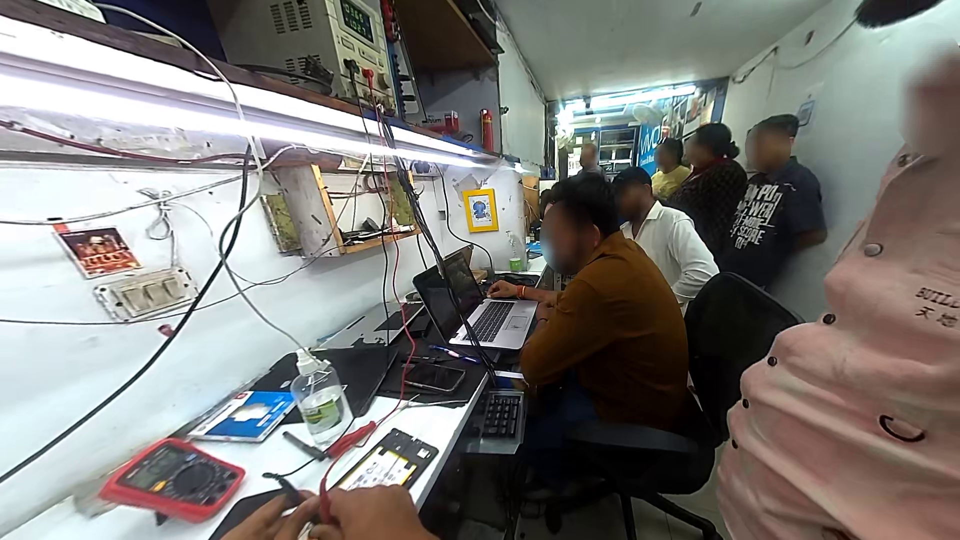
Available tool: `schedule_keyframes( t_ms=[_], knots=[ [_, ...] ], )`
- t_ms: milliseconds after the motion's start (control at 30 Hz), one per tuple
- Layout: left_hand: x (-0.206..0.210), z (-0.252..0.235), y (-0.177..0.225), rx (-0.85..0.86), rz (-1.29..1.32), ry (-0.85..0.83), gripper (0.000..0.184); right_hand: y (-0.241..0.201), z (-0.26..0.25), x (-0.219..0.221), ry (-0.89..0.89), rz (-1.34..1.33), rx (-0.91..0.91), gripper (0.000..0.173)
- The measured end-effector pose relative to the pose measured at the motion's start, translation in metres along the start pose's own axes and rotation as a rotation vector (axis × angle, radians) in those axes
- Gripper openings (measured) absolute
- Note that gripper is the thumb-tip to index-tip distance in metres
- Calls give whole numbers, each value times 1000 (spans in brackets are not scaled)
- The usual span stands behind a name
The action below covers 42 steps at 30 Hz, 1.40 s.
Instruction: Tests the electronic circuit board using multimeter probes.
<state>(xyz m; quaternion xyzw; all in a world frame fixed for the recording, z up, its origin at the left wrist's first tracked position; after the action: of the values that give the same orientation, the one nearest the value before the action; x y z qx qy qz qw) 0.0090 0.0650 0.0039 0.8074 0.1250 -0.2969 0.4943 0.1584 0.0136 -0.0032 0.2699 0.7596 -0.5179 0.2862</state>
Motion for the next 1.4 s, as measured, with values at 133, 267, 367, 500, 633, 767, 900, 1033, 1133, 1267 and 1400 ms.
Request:
schedule_keyframes(
  t_ms=[133, 267, 367, 500, 633, 767, 900, 1033, 1133, 1267, 1400],
  knots=[
    [-1, 0, 2, -13, -31, -3, 37, -1, 2, -1, 39, -10, -22, 35],
    [-1, 1, 2, -16, -36, 3, 37, 0, 1, 0, 26, -6, -17, 35],
    [-1, 1, 2, -17, -33, 0, 37, 0, 0, 1, 16, -17, -16, 35],
    [-1, 1, 2, -12, -23, -1, 36, 0, 0, 0, 5, -18, -14, 36],
    [-1, 1, 1, -7, -12, 5, 36, 2, -1, 0, 8, -13, -14, 35],
    [-2, 2, 1, -13, 0, 6, 35, 1, -1, 2, 8, -9, -13, 36],
    [-2, 3, -1, -17, -5, 9, 34, 2, -1, 3, -1, -13, -4, 36],
    [-5, 5, 4, -62, -46, 29, 33, 0, 0, -1, -9, -19, 4, 37],
    [-6, 6, 4, -37, -85, 88, 30, -1, 1, -1, 31, -13, -3, 38],
    [-5, 4, 2, -39, -80, 123, 29, 1, 0, -1, 12, -16, 19, 40],
    [-5, 4, 7, -71, -61, 78, 26, 5, -2, 0, 35, -3, 8, 40]
  ],
)
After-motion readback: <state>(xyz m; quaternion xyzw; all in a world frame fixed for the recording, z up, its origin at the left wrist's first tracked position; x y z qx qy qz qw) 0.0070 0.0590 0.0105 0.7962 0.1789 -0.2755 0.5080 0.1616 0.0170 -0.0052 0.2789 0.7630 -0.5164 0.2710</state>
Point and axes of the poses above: each hand's wrist, its own z-axis away from the middle knuckle, its own x-axis out of the palm, y = z × x, the point moved 5 cm from there along -z, towards the middle knuckle, and after that the axes turned 1 degree about -z, right-handed, at the moved point
